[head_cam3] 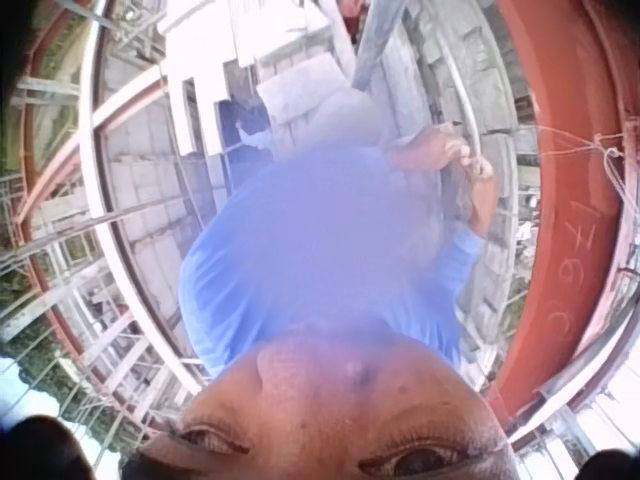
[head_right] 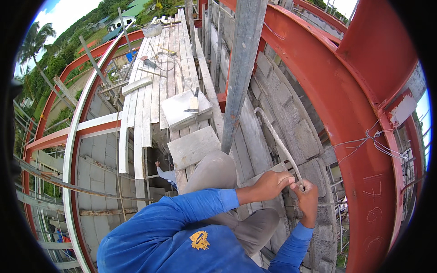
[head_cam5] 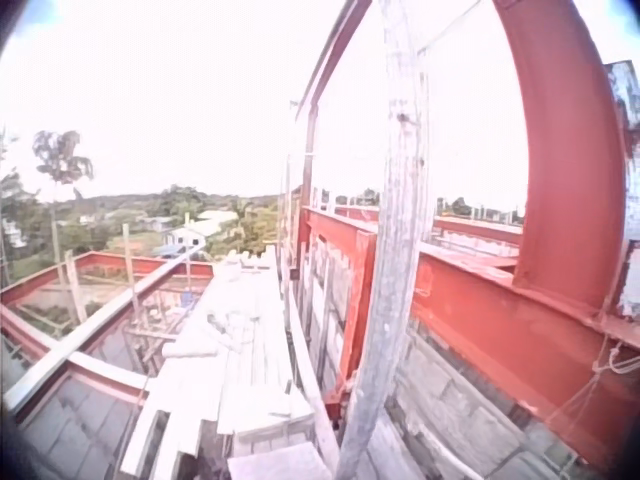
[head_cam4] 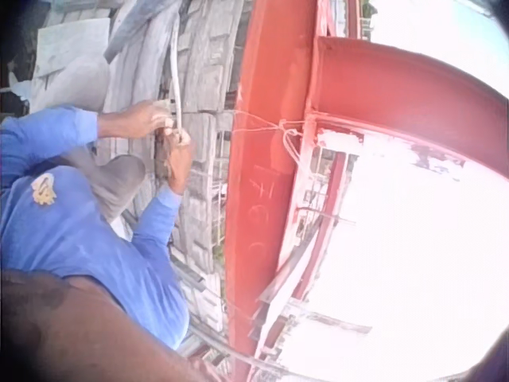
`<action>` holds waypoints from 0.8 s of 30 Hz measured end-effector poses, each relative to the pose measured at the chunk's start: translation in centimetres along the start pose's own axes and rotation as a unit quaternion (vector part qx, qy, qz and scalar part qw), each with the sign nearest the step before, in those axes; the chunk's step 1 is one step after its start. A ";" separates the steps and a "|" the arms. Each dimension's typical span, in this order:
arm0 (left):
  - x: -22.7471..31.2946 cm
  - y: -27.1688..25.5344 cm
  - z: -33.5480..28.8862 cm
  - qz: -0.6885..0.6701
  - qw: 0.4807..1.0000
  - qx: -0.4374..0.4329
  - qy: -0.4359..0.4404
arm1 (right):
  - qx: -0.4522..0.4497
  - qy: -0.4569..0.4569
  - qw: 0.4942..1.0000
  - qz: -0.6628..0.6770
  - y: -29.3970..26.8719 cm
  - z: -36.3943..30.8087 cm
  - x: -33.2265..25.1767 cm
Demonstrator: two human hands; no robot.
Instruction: The person secures a white rope to a red metal beam on a construction scaffold. They tie the rope around the beam and adjust it multiple times to ensure it is fastened securely.
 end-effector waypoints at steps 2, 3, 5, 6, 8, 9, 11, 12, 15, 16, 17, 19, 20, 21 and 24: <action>0.1 0.6 -0.8 -0.095 0.994 -0.049 0.019 | 0.004 -0.004 1.000 0.002 -0.5 -1.4 1.2; 0.2 1.1 -1.0 -0.146 0.986 -0.076 0.029 | 0.026 -0.010 0.999 0.029 0.0 -2.2 2.6; -1.3 1.5 -0.8 -0.170 0.982 -0.075 0.041 | 0.050 0.001 0.994 0.097 1.6 -2.9 4.6; -1.9 2.1 -1.0 -0.185 0.978 -0.081 0.044 | 0.057 0.022 0.989 0.136 2.8 -3.3 4.9; -2.2 2.1 -1.1 -0.340 0.921 -0.161 -0.097 | 0.072 0.048 0.980 0.180 4.5 -4.2 4.8; -2.5 2.0 -1.1 -0.404 0.877 -0.196 -0.169 | 0.070 0.052 0.978 0.190 5.0 -4.2 4.4; -3.1 1.9 -0.8 -0.443 0.869 -0.129 -0.180 | 0.117 -0.006 0.982 0.151 4.8 -4.5 3.0; -3.0 1.9 -0.6 -0.463 0.861 -0.102 -0.185 | 0.145 -0.031 0.981 0.125 4.4 -4.8 2.3; -2.3 1.7 0.2 -0.408 0.890 -0.054 -0.196 | 0.221 -0.063 0.971 -0.062 0.9 -5.5 0.1; -2.4 1.9 0.8 -0.380 0.906 -0.065 -0.175 | 0.206 -0.068 0.976 -0.033 0.1 -5.7 -0.3; -2.7 1.8 1.0 -0.324 0.934 -0.066 -0.131 | 0.197 -0.070 0.978 -0.004 -0.1 -5.6 -0.9; -1.8 1.8 1.0 -0.271 0.951 -0.084 -0.125 | 0.165 -0.092 0.981 0.050 0.4 -5.1 -1.9; -1.1 2.5 0.8 -0.277 0.946 -0.103 -0.133 | 0.196 -0.124 0.971 0.059 0.8 -5.2 -1.6; -1.3 2.7 0.5 -0.272 0.943 -0.137 -0.132 | 0.182 -0.107 0.968 0.134 1.3 -5.1 -1.0; 0.5 4.2 0.2 -0.304 0.923 -0.190 -0.140 | 0.247 -0.166 0.942 0.158 1.4 -6.1 -0.3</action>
Point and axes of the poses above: each hand's wrist, its own z-axis towards the middle knuckle, its own y-axis out of the palm, x = y × z, the point moved 3 cm from there along z, towards the middle knuckle, and after that the axes turned 5 degrees about -y, right-handed, at the moved point
